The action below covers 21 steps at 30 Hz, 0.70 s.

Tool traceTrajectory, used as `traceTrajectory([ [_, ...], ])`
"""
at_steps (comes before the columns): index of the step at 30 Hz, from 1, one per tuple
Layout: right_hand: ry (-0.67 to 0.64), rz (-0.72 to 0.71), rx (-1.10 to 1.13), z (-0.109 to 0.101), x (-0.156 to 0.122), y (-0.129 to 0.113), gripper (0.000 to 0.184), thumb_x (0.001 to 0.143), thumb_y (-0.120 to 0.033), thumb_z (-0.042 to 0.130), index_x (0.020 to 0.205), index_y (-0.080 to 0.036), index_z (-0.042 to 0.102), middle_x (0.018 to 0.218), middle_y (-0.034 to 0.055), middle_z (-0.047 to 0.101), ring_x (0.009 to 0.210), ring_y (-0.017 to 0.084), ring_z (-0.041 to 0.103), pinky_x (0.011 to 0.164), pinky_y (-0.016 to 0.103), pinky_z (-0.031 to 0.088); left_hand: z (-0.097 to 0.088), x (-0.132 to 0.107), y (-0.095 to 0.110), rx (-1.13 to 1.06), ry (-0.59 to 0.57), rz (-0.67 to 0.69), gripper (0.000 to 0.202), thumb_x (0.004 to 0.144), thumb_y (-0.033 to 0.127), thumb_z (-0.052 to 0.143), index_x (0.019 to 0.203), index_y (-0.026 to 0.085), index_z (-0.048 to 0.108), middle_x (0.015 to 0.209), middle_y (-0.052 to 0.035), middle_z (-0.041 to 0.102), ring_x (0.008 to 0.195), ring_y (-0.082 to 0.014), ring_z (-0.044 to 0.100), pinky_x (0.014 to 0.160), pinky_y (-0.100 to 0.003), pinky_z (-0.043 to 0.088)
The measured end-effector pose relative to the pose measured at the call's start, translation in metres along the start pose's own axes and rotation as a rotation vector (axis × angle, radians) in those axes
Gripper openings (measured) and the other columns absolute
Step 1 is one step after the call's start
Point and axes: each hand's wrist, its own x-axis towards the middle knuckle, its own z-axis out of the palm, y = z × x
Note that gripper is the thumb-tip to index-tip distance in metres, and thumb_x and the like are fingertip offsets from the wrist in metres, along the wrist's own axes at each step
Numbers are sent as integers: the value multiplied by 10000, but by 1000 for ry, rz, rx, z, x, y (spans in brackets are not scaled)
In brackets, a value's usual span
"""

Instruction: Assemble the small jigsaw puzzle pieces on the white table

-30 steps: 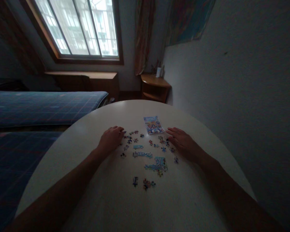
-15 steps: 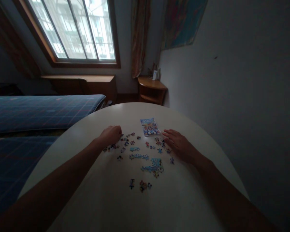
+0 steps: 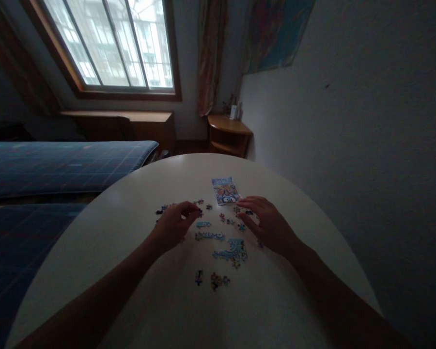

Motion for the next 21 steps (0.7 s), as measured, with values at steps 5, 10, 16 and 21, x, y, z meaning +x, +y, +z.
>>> traceTrajectory([
  [5, 21, -138, 93, 11, -6, -53, 400, 841, -326, 723, 1213, -230, 611, 1085, 61, 724, 1057, 242, 628, 945, 441, 472, 15, -35, 22, -365, -59, 33, 243, 860, 382, 553, 814, 176, 674, 775, -39, 706, 728, -176, 633, 688, -279, 482],
  [10, 3, -197, 135, 16, -10, -67, 337, 843, -268, 728, 1169, -246, 643, 1001, 29, 741, 985, 216, 644, 927, 411, 469, 12, -46, 24, -490, -180, 7, 250, 844, 387, 569, 878, 178, 703, 832, -46, 730, 776, -187, 640, 706, -286, 487],
  [16, 8, -192, 199, 10, -7, -65, 242, 845, -270, 721, 1082, -255, 672, 959, 8, 749, 957, 190, 652, 923, 389, 471, 4, -51, 30, -512, -240, 23, 245, 844, 373, 556, 883, 191, 715, 802, -22, 725, 743, -168, 622, 705, -282, 484],
  [21, 55, -195, 220, 7, -6, -67, 228, 812, -236, 721, 1034, -255, 670, 929, 10, 754, 924, 205, 663, 904, 395, 476, 3, -53, 29, -558, -233, 66, 221, 855, 338, 543, 940, 206, 699, 811, -20, 716, 729, -157, 628, 669, -264, 497],
])
